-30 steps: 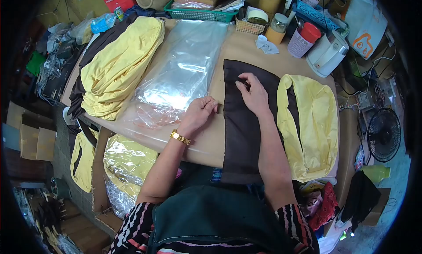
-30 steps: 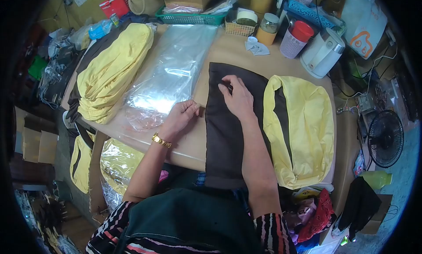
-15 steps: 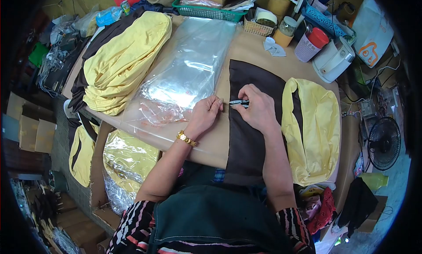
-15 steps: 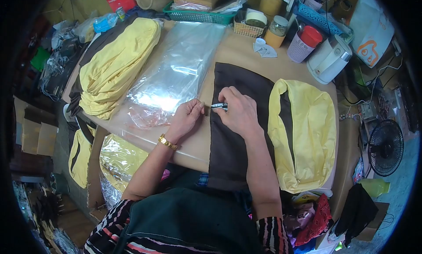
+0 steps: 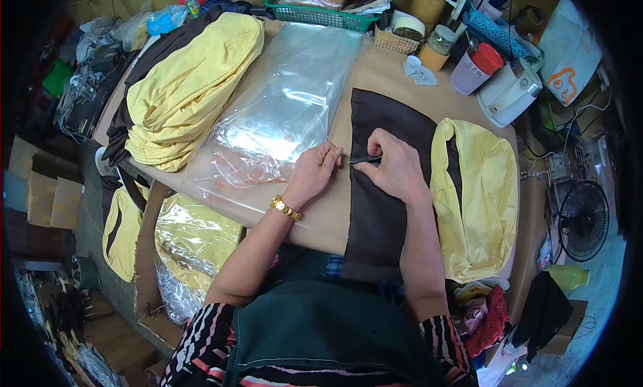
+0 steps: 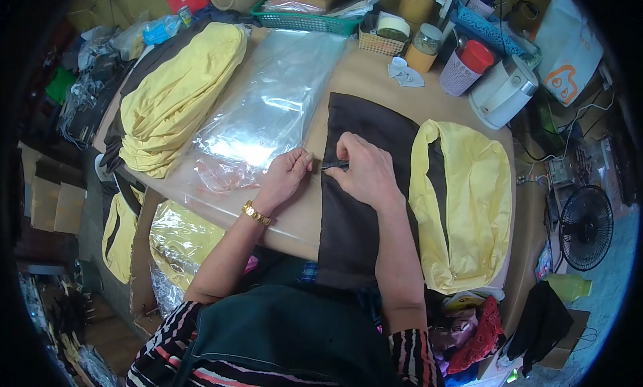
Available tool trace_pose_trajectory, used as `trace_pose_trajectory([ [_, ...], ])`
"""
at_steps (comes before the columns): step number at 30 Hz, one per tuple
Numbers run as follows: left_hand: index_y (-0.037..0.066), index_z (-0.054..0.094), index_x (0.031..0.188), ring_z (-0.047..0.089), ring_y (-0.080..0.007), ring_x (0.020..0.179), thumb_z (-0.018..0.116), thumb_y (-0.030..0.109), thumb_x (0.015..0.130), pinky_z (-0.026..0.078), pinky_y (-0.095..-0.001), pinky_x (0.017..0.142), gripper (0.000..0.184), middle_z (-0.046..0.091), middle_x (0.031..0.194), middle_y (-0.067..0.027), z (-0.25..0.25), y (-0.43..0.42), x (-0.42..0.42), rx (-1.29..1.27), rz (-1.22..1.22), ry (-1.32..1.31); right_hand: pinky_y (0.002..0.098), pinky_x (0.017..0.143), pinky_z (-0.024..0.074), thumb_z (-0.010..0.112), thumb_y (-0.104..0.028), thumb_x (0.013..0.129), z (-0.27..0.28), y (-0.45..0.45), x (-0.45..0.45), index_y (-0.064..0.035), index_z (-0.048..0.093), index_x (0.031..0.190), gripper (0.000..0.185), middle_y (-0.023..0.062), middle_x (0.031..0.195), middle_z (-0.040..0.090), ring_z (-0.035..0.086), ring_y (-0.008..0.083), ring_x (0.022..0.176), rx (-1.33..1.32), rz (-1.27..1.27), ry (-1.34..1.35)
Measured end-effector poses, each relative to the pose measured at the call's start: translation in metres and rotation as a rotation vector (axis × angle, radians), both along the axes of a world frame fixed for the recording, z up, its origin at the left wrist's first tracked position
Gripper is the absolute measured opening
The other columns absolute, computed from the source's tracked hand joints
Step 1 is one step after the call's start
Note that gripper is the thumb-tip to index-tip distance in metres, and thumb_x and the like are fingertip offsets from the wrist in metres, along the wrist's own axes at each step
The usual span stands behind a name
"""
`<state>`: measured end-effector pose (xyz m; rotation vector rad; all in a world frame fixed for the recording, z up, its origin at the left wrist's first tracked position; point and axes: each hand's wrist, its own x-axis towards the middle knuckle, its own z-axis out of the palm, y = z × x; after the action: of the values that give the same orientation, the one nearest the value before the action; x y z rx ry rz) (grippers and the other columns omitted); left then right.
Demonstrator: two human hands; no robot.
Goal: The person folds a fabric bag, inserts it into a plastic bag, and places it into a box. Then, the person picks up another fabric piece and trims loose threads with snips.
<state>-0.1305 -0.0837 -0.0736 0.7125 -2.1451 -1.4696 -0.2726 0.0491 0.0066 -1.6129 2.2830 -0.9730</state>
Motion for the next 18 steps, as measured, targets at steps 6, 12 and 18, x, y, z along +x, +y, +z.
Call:
trace_pose_trajectory([
  [6, 0.007, 0.053, 0.076, 0.033, -0.0035, 0.056, 0.049, 0.030, 0.102, 0.028, -0.0230, 0.050, 0.035, 0.039, 0.060, 0.0070, -0.002, -0.001, 0.000, 0.071, -0.033, 0.043, 0.0354, 0.064, 0.0489, 0.084, -0.016, 0.064, -0.003, -0.004, 0.002, -0.0061, 0.050, 0.084, 0.040, 0.0077, 0.073, 0.056, 0.059, 0.0238, 0.067, 0.051, 0.005, 0.089],
  [12, 0.011, 0.052, 0.080, 0.031, -0.0019, 0.052, 0.049, 0.034, 0.102, 0.024, -0.0192, 0.047, 0.031, 0.037, 0.060, 0.0087, 0.007, -0.007, 0.014, 0.554, -0.107, 0.294, 0.0414, 0.074, 0.0503, 0.080, -0.028, 0.074, -0.038, -0.016, -0.020, -0.0093, 0.057, 0.099, 0.039, 0.0063, 0.089, 0.063, 0.065, 0.0278, 0.086, -0.148, -0.319, 0.158],
  [18, 0.010, 0.055, 0.091, 0.049, -0.0073, 0.057, 0.056, 0.038, 0.098, 0.038, -0.0225, 0.052, 0.029, 0.050, 0.062, 0.0052, 0.023, -0.002, 0.002, 0.838, -0.072, 0.522, 0.0437, 0.071, 0.0497, 0.075, -0.018, 0.078, -0.066, -0.024, -0.039, -0.0064, 0.057, 0.097, 0.028, 0.0120, 0.087, 0.066, 0.065, 0.0336, 0.084, 0.039, -0.330, 0.149],
])
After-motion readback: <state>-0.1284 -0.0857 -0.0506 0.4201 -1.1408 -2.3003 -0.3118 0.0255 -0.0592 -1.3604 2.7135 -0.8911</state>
